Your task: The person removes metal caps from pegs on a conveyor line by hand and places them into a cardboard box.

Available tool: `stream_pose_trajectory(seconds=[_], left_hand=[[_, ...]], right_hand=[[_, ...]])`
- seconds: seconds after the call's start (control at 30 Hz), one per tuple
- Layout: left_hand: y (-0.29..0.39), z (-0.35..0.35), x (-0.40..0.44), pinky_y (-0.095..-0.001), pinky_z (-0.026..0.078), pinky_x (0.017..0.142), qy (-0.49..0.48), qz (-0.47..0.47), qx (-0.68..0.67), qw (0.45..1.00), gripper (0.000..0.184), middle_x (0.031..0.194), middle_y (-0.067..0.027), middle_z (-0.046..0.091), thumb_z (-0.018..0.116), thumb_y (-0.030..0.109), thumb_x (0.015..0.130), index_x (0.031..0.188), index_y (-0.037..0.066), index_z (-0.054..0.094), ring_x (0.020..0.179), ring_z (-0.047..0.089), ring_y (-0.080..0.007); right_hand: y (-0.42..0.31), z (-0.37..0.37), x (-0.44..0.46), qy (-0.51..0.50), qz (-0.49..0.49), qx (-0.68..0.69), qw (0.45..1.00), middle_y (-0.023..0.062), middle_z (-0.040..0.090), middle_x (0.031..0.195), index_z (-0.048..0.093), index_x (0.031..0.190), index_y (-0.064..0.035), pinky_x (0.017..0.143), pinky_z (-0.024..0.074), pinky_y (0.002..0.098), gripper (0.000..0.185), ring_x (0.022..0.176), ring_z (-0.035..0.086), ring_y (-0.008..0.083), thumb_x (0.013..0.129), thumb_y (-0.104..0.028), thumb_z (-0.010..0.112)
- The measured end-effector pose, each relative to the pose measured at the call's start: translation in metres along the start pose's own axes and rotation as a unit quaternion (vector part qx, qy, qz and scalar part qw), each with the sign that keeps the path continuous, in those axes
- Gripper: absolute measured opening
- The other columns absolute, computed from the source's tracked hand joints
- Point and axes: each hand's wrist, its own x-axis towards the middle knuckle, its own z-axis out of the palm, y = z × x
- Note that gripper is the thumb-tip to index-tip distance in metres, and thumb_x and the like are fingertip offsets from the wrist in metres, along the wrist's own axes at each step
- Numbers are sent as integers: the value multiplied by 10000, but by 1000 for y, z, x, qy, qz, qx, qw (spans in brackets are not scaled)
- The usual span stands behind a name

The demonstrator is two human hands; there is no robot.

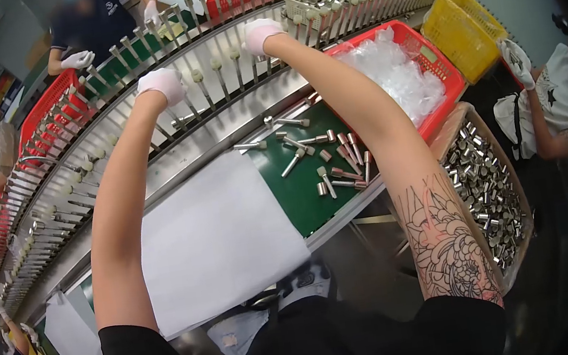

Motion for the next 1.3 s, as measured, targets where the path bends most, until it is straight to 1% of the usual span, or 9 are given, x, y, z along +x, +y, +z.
stream_pose_trajectory(seconds=[0.17,0.37,0.53,0.67,0.77,0.83,1.0,1.23,1.3], left_hand=[[10,-20,34,-416,573,963,-42,74,-1,996,411,1274,-154,728,630,378,926,1202,103,761,1166,708,-294],[54,-15,57,-440,569,966,20,70,53,996,470,1242,-155,739,631,477,959,1203,97,759,1150,707,-336],[76,-18,86,-433,557,996,17,48,-8,999,469,1289,-152,720,619,490,965,1206,113,763,1186,691,-330],[78,-47,75,-448,541,1020,32,126,-7,992,478,1286,-164,717,597,498,977,1221,118,755,1190,685,-335],[52,-137,4,-440,528,1008,164,228,-159,946,492,1217,-230,721,587,483,1008,1242,71,719,1109,702,-382],[31,-160,-45,-372,547,779,266,233,-230,907,435,872,-104,736,578,414,1045,1140,8,703,749,692,-229],[73,-37,-174,-187,267,410,191,45,-783,591,325,698,55,473,496,384,1111,1089,89,632,551,445,-19],[127,117,-278,-323,551,879,298,-142,-942,61,394,1080,-63,645,435,374,1112,1311,67,581,1058,623,-149],[119,111,-297,-367,516,987,319,-152,-934,45,431,1147,-80,656,397,387,1113,1346,69,573,1132,613,-184]], right_hand=[[63,-54,0,55,-71,-24,996,205,758,1090,746,1100,-48,973,557,485,381,1076,733,318,962,-351,561],[69,-28,17,-98,19,69,993,199,725,938,704,1081,81,614,618,438,601,784,750,316,968,-507,647],[97,10,80,-90,70,62,992,207,760,947,753,1015,62,709,573,445,377,791,743,324,905,-250,573],[142,22,79,3,-32,-20,999,187,766,1089,713,1224,16,804,608,436,491,954,758,333,897,-337,617],[124,-70,-2,44,9,323,945,113,745,960,690,1173,-5,565,555,332,461,706,706,176,955,-407,636],[86,-119,-82,102,-11,472,875,77,718,879,685,1100,-29,476,473,258,415,628,658,97,1010,-429,621],[-44,-31,-224,99,-49,797,594,-9,600,720,646,1035,-61,470,400,209,392,580,598,62,1070,-442,561],[-201,77,-323,24,113,916,385,52,673,978,647,1152,-37,789,562,291,399,860,671,141,1092,-407,511],[-219,73,-335,-15,114,955,272,98,690,1158,618,1265,-29,1014,523,372,447,1081,662,204,1100,-413,461]])
